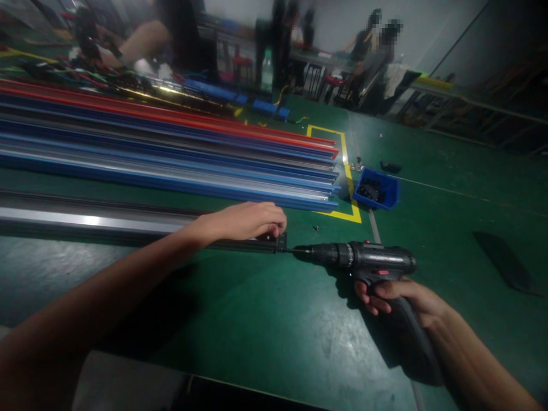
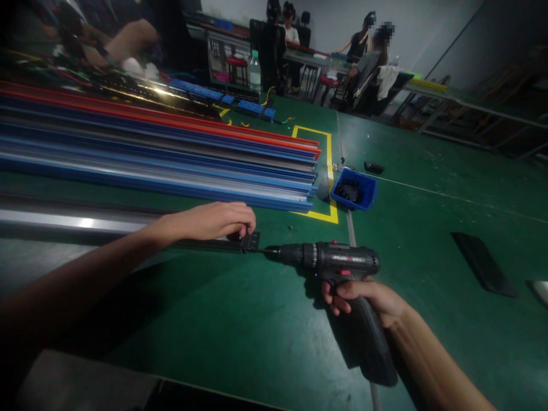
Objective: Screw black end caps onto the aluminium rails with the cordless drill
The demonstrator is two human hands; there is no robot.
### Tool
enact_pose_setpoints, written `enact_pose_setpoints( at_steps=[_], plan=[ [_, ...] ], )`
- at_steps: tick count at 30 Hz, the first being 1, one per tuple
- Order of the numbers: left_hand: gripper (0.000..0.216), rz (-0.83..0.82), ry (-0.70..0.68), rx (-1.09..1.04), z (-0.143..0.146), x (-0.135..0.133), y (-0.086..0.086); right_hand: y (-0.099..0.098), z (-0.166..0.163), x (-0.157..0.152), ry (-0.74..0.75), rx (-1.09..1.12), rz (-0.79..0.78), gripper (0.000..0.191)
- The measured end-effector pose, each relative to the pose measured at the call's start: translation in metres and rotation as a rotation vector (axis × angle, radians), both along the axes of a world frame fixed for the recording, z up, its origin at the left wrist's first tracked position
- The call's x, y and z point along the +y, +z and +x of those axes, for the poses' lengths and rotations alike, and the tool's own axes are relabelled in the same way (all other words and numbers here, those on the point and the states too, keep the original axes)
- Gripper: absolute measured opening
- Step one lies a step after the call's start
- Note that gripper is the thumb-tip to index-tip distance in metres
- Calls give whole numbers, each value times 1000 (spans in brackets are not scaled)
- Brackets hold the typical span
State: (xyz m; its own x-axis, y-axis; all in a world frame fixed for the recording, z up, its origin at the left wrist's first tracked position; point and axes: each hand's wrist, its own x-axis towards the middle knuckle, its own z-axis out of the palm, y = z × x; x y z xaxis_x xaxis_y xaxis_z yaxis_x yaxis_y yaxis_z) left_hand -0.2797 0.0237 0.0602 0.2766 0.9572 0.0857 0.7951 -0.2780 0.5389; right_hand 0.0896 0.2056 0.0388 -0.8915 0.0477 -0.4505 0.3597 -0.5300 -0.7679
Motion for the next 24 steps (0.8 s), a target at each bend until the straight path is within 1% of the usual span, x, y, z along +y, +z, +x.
enact_pose_setpoints(
  at_steps=[16,24],
  plan=[
    [22,-11,-10,3,-1,1,1,0,1,1,5,-11,-21,24],
    [22,6,-8,-36,-1,1,-3,3,0,0,24,55,-46,38]
  ],
)
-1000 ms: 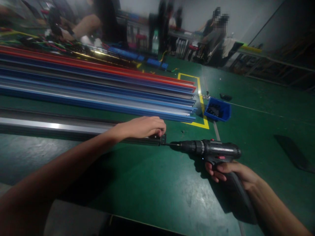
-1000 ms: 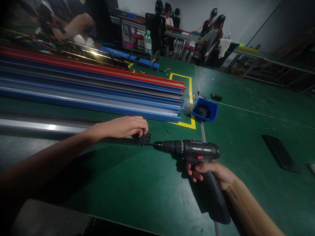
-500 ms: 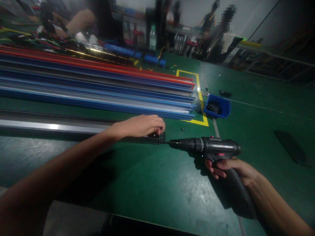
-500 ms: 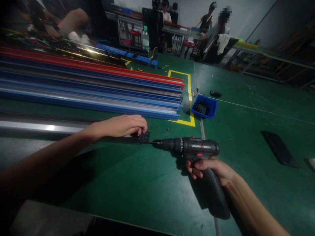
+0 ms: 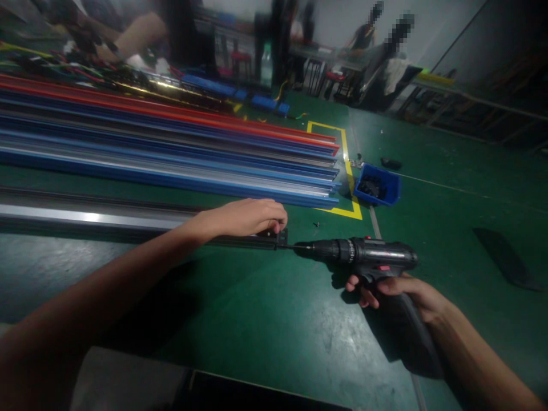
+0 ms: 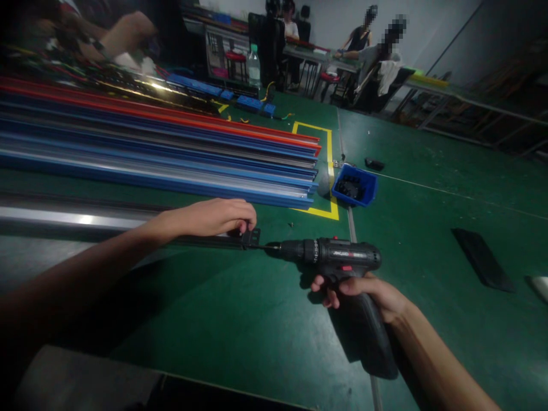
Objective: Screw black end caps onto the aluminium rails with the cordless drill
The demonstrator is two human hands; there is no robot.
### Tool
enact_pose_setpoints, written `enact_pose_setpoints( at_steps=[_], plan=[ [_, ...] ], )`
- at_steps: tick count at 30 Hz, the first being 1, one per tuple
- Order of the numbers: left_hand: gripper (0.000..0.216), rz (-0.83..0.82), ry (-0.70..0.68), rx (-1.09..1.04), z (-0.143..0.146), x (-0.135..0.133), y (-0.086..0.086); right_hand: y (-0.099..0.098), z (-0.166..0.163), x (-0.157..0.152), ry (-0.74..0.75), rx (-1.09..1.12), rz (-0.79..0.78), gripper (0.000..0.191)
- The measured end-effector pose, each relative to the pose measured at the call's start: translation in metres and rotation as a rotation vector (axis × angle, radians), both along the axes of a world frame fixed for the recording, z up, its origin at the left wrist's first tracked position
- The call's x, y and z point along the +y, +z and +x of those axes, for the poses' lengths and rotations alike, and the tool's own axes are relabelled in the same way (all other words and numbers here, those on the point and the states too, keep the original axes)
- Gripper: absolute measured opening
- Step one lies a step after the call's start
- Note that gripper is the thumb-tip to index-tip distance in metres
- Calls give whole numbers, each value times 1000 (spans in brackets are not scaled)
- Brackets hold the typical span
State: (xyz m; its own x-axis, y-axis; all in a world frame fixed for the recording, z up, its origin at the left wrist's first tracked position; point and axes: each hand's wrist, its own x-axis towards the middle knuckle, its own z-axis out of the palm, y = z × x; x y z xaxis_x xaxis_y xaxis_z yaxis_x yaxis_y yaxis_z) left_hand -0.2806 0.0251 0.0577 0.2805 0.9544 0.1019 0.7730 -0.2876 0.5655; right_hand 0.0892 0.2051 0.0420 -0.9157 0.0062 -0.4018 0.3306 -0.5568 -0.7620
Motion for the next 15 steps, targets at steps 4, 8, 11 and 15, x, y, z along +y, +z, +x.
enact_pose_setpoints(
  at_steps=[4,8,11,15],
  plan=[
    [23,-12,8,6,0,-1,1,-1,1,2,9,-12,-13,36],
    [22,-22,9,22,1,-1,1,-1,1,2,5,-36,-28,29],
    [21,-14,11,22,1,-1,1,-1,0,1,14,-32,-29,29],
    [22,-11,17,10,1,-2,1,0,0,1,22,-37,0,28]
  ],
)
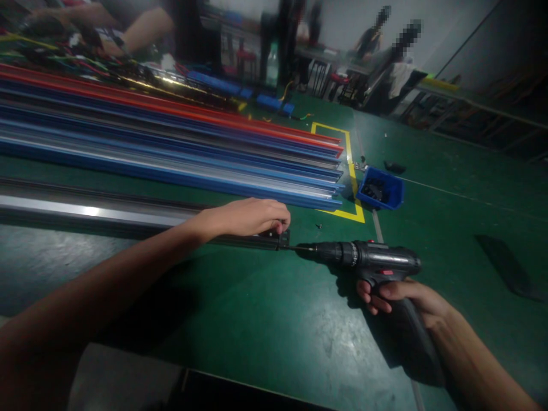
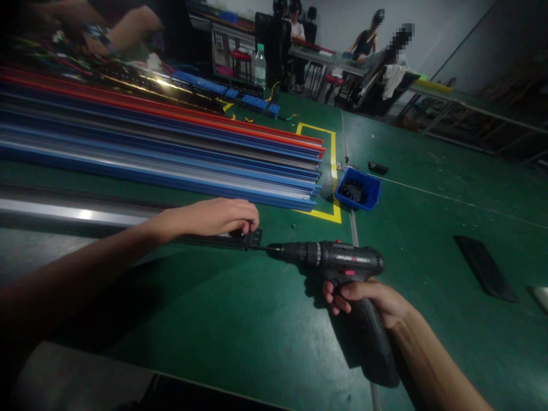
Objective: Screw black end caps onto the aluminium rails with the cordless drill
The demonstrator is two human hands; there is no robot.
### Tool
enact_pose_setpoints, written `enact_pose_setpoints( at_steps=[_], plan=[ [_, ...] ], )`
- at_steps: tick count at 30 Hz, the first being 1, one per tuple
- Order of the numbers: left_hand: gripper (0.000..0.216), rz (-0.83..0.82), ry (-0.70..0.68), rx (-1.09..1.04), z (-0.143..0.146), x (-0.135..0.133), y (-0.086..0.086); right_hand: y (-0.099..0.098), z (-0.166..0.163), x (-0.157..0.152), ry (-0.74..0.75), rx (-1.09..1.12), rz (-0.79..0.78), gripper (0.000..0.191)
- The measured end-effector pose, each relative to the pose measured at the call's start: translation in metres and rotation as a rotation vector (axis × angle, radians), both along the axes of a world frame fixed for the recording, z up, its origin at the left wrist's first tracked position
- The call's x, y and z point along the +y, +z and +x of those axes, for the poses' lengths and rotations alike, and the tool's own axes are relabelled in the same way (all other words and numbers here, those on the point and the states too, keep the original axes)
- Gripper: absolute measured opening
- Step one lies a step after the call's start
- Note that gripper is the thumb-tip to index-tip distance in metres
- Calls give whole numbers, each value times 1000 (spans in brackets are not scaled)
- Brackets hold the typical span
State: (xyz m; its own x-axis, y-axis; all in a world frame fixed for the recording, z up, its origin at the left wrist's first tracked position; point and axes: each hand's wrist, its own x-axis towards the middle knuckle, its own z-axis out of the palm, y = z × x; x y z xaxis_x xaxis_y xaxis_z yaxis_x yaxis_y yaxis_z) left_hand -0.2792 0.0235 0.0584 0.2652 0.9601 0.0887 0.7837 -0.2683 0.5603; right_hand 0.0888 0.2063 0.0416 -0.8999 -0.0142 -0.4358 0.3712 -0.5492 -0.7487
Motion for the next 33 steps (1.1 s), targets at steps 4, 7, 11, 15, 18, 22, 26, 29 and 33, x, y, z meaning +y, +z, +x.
enact_pose_setpoints(
  at_steps=[4,7,11,15,18,22,26,29,33],
  plan=[
    [21,-1,1,-1,0,0,0,0,0,1,-7,-22,22,27],
    [21,-3,0,7,0,0,0,-1,1,1,-27,-25,28,26],
    [21,-13,-1,15,0,0,0,-3,1,1,-40,-27,14,25],
    [21,-20,3,14,0,0,1,-5,2,2,-34,-14,-5,25],
    [20,-17,1,6,0,0,2,-5,2,2,-32,-9,-14,24],
    [21,-14,2,4,1,0,3,-3,1,2,-24,-1,-26,23],
    [21,-20,1,9,1,1,2,-2,1,0,-20,21,-26,24],
    [21,-23,-6,15,0,1,1,-2,0,0,-11,32,-40,26],
    [20,-24,-5,14,0,0,2,-3,0,1,3,36,-47,28]
  ],
)
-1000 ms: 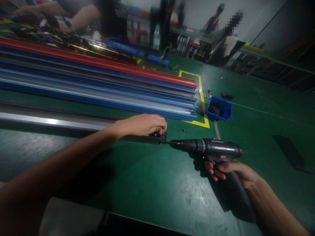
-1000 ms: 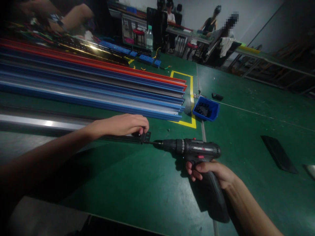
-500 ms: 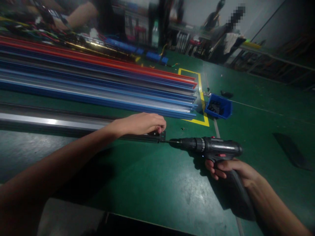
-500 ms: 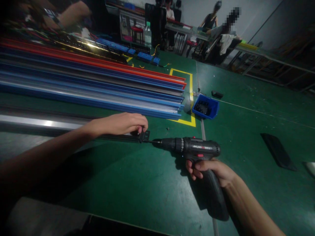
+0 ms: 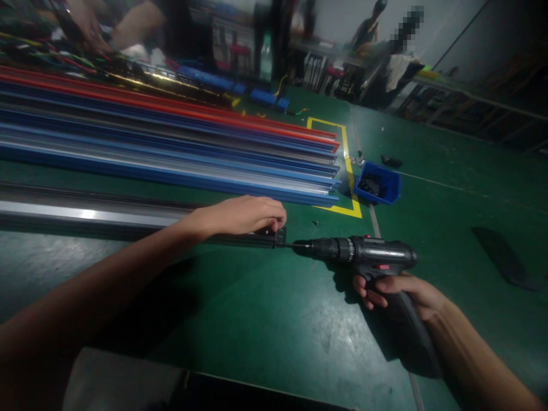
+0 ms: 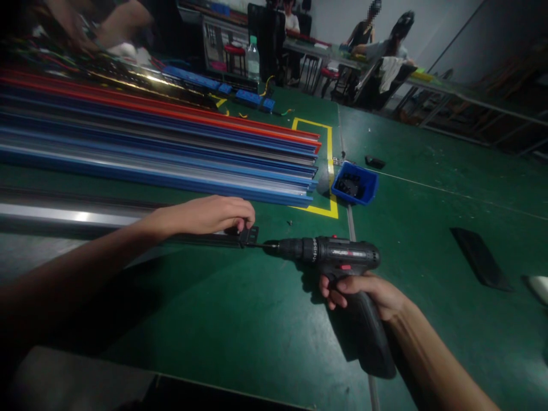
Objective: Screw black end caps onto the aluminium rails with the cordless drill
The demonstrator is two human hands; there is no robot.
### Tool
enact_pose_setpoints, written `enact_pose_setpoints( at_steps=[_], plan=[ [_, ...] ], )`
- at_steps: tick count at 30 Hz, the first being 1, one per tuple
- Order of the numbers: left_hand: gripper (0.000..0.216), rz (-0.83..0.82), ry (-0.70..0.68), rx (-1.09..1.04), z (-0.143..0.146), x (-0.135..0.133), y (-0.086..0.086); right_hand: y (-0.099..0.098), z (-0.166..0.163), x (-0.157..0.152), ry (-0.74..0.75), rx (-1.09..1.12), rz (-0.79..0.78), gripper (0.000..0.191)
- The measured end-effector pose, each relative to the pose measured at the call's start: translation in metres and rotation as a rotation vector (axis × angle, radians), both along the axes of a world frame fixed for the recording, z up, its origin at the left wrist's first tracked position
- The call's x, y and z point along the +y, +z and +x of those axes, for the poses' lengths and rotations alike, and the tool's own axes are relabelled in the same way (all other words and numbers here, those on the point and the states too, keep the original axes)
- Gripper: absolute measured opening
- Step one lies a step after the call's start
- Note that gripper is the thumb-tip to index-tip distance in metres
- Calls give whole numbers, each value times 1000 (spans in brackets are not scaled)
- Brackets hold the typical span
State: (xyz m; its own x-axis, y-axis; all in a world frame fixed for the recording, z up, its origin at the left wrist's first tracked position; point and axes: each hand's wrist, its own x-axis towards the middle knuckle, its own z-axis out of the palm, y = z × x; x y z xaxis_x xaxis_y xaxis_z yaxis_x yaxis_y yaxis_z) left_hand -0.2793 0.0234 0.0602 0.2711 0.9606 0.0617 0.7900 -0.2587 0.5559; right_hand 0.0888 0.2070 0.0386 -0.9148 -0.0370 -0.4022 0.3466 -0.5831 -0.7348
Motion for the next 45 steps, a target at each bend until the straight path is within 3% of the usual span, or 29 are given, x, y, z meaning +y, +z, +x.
enact_pose_setpoints(
  at_steps=[45],
  plan=[
    [20,9,20,21,0,-1,-2,0,1,0,-4,4,8,30]
  ],
)
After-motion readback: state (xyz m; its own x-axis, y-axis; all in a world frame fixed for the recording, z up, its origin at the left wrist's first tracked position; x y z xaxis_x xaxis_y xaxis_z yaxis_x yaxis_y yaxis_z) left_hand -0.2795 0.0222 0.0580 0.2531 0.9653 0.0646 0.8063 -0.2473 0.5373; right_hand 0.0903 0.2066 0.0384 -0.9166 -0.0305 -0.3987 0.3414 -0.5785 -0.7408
